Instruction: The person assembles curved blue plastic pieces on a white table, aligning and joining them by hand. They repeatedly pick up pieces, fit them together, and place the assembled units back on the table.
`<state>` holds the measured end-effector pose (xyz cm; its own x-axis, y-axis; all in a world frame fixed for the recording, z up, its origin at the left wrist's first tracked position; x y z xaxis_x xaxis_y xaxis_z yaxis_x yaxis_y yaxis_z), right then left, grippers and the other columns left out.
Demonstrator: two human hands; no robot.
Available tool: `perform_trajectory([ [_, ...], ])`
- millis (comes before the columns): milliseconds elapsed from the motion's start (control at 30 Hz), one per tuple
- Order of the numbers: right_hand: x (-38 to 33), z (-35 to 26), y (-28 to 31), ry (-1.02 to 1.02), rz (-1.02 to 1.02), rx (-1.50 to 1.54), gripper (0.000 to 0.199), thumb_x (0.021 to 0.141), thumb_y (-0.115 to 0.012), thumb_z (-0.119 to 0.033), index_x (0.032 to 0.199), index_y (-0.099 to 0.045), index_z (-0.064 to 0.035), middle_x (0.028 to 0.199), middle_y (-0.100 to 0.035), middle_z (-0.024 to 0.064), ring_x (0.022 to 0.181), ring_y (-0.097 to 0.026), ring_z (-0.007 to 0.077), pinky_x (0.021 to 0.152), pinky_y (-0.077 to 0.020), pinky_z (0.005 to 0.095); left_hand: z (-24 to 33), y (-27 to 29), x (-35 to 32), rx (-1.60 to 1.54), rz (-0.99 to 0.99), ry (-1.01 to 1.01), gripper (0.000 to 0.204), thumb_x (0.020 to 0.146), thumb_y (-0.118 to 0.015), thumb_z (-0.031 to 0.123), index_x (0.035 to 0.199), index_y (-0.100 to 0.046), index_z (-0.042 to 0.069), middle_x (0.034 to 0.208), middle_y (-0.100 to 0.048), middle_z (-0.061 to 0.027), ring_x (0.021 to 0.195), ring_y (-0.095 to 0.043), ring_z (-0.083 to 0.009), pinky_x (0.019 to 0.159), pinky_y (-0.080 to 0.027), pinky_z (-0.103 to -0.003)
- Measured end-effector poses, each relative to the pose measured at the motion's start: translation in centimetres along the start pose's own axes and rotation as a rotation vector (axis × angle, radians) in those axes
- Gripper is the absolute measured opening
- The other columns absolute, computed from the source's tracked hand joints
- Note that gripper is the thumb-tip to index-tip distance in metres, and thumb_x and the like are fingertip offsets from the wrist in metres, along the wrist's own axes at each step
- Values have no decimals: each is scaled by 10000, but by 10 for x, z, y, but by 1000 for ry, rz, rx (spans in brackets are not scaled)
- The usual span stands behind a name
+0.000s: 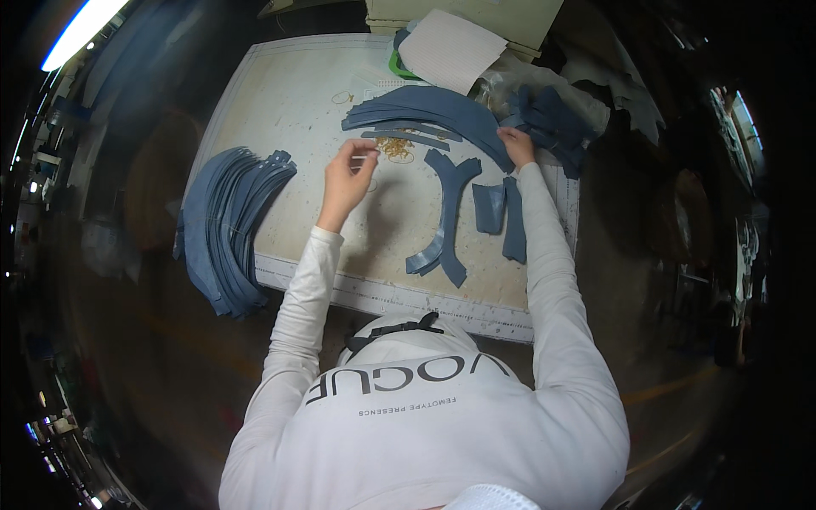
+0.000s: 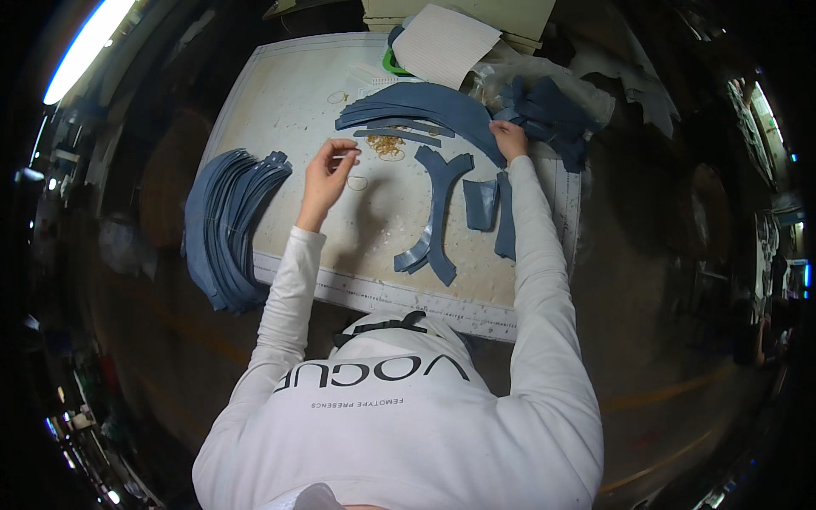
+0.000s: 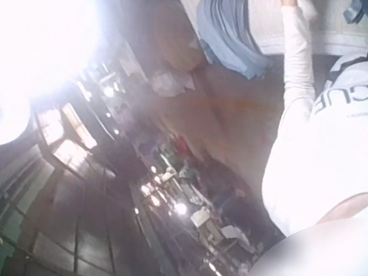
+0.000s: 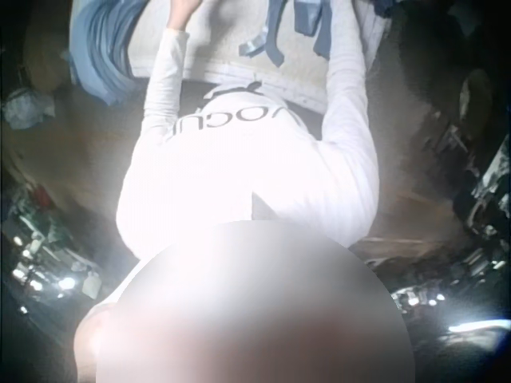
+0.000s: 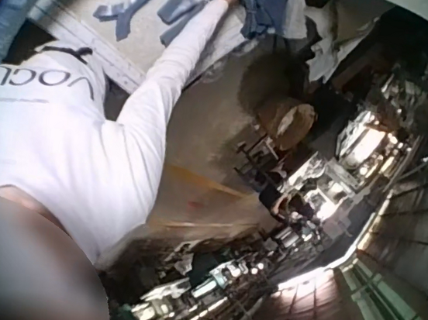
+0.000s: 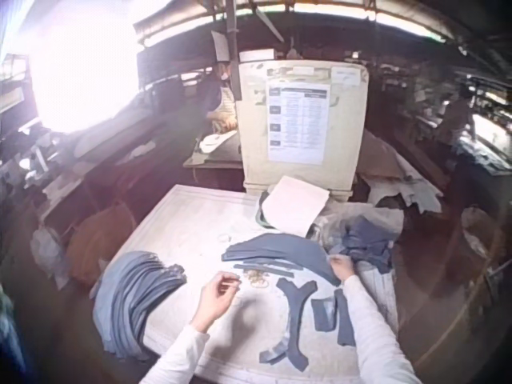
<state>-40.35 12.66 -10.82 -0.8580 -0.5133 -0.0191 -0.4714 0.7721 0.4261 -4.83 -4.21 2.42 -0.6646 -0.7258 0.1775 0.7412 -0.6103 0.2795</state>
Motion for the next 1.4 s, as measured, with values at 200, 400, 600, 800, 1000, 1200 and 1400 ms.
perform_trajectory([
  [200, -20, -23, 3, 171, 79, -375, 305, 786, -712, -216, 1042, -694, -52, 959, -692, 126, 908, -660, 257, 813, -502, 338, -11, -106, -70, 430, -174, 19, 506, 882, -612, 301, 1219, -468, -46, 973, -636, -187, 826, -655, -293, 687, -527, -363],
  [400, -102, -73, -1, 382, 41, -371, 315, 786, -698, -180, 1083, -657, -81, 935, -627, 116, 912, -606, 306, 816, -481, 393, -11, -160, -89, 952, -173, -100, 807, 745, -690, 224, 1383, -301, -82, 954, -525, -170, 860, -592, -295, 664, -514, -381],
  [600, -156, -88, 11, 352, -94, -237, 296, 794, -691, -141, 1084, -658, -97, 900, -617, 95, 867, -595, 290, 798, -480, 370, -46, -133, -71, 1122, -153, -63, 487, 740, -650, 86, 1176, -465, -29, 918, -549, -118, 835, -613, -267, 621, -520, -367],
  [800, -170, -103, -17, 658, -333, -343, 326, 789, -701, -148, 1109, -650, -115, 900, -606, 92, 881, -582, 289, 818, -468, 370, -81, -35, -55, 1049, -397, -54, 492, 592, -760, 89, 1003, -503, 3, 978, -594, -193, 888, -615, -376, 731, -517, -466],
  [1000, -92, -131, -30, 594, -35, -107, 260, 771, -719, -134, 1017, -646, -88, 854, -633, 89, 796, -616, 247, 728, -499, 359, -81, 51, -53, 705, -551, -109, 482, 633, -775, 116, 1072, -594, 35, 1018, -604, -160, 920, -613, -330, 816, -503, -384],
  [1200, 52, -151, -17, 524, 475, -423, 402, 762, -726, -197, 1122, -617, -56, 1011, -642, 154, 967, -611, 304, 856, -486, 410, -66, 65, -63, 690, -444, -88, 418, 695, -761, 203, 1065, -640, 50, 927, -653, -108, 845, -641, -299, 784, -505, -361],
  [1400, 111, -133, -22, 178, 257, -512, 450, 740, -744, -201, 1155, -608, -95, 1006, -660, 135, 1016, -618, 300, 888, -500, 407, -20, 58, -93, 377, -92, -183, 316, 778, -712, 140, 1065, -648, 27, 986, -658, -135, 943, -636, -304, 832, -495, -361],
])
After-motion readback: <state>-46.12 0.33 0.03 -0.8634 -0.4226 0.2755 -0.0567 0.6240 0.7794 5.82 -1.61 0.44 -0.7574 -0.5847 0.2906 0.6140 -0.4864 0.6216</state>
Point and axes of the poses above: each hand's wrist, its own x-axis towards the middle knuckle, its own y-axis out of the back of the hand, z = x × y, the point moved 2 cm from there along x, towards the middle knuckle
